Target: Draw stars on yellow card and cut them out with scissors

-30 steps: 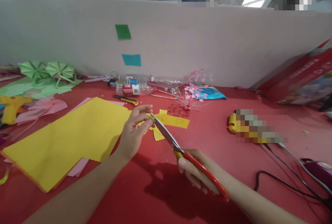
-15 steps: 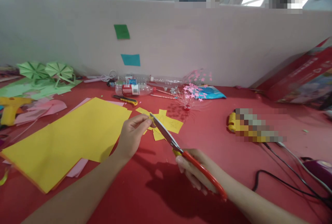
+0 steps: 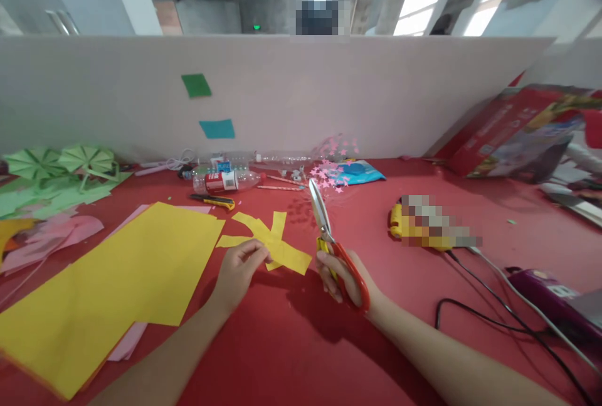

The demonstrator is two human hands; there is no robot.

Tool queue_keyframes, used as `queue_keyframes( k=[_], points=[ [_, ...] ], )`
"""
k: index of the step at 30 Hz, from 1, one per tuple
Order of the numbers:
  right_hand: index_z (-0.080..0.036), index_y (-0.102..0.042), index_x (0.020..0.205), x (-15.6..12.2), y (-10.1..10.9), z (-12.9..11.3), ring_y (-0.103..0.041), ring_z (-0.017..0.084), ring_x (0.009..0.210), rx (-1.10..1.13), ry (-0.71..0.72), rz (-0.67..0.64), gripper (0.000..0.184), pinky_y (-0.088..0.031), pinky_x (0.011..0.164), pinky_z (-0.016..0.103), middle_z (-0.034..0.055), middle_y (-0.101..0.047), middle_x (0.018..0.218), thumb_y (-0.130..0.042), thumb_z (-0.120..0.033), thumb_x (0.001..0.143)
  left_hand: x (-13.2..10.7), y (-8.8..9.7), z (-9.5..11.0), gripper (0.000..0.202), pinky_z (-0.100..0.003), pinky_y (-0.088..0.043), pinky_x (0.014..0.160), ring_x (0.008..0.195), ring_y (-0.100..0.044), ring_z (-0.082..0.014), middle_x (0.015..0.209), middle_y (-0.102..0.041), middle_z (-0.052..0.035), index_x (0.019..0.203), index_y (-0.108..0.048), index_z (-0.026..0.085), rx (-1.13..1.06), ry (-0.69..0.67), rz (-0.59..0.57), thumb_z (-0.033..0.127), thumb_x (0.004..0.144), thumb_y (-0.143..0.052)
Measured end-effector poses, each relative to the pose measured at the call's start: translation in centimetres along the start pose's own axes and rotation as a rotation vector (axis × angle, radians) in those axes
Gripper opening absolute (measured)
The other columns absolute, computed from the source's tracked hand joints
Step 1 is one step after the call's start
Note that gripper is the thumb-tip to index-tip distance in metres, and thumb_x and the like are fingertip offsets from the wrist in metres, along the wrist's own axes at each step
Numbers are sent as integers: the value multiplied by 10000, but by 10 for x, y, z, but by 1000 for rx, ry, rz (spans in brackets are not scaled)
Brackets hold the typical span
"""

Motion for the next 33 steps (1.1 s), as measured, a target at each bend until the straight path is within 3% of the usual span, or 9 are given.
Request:
queue_keyframes(
  k=[5, 14, 19, 23, 25, 27, 33],
  points=[
    [-196, -410, 542, 4, 1, 4, -378, 58, 290, 24, -19, -19, 466, -382, 407, 204, -90, -393, 343, -526, -562, 806, -1, -5, 0, 242, -268, -427, 653, 651, -540, -167, 620, -558, 2, 582, -569, 190, 74, -15, -32, 295, 790, -504],
    [-203, -395, 577, 3, -2, 4, -367, 56, 283, 14, -78, -8, 420, -269, 324, 172, -81, -423, 372, -559, -540, 767, -5, -13, -1, 260, -269, -403, 608, 621, -483, -168, 616, -501, -5, 574, -465, 203, 125, -39, -126, 306, 810, -488],
    [-206, -430, 656, 1, -7, 2, -348, 72, 317, -63, -171, 5, 371, -267, 332, 182, -87, -401, 404, -598, -531, 719, -8, -15, -6, 292, -276, -417, 615, 641, -530, -184, 626, -535, -23, 571, -500, 202, 93, -99, -195, 329, 834, -479],
    [-200, -409, 601, 1, -8, -8, -363, 91, 485, -247, -11, 73, 286, -311, 468, 210, -56, -375, 521, -581, -395, 720, -10, -14, -23, 325, -279, -409, 585, 584, -516, -178, 577, -526, -17, 550, -526, 203, 74, -91, -187, 381, 821, -497],
    [-199, -359, 574, 1, -10, -12, -319, 91, 532, -340, 39, 63, 301, -282, 498, 217, -52, -340, 563, -582, -351, 708, -9, -13, -32, 326, -290, -415, 602, 598, -523, -188, 583, -547, -22, 549, -541, 203, 73, -43, -111, 409, 801, -528],
    [-200, -338, 576, 1, -13, -13, -272, 88, 538, -414, 57, 29, 314, -238, 493, 221, -57, -308, 571, -592, -335, 702, -7, -13, -37, 339, -289, -413, 603, 612, -520, -190, 598, -549, -25, 528, -519, 201, 22, -28, -118, 414, 791, -541],
    [-199, -335, 588, 2, -17, -8, -303, 93, 549, -546, 174, 40, 304, -240, 519, 227, -52, -381, 586, -595, -307, 702, -2, -12, -30, 375, -272, -358, 555, 562, -424, -157, 544, -449, 5, 513, -441, 192, -101, 13, -87, 435, 772, -561]
  ],
)
Point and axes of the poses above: each hand's wrist, its own x-axis towards the middle knuckle, its own y-axis out of the back of the hand, z = x × y, the point moved 2 cm from there along x, towards the middle knuckle
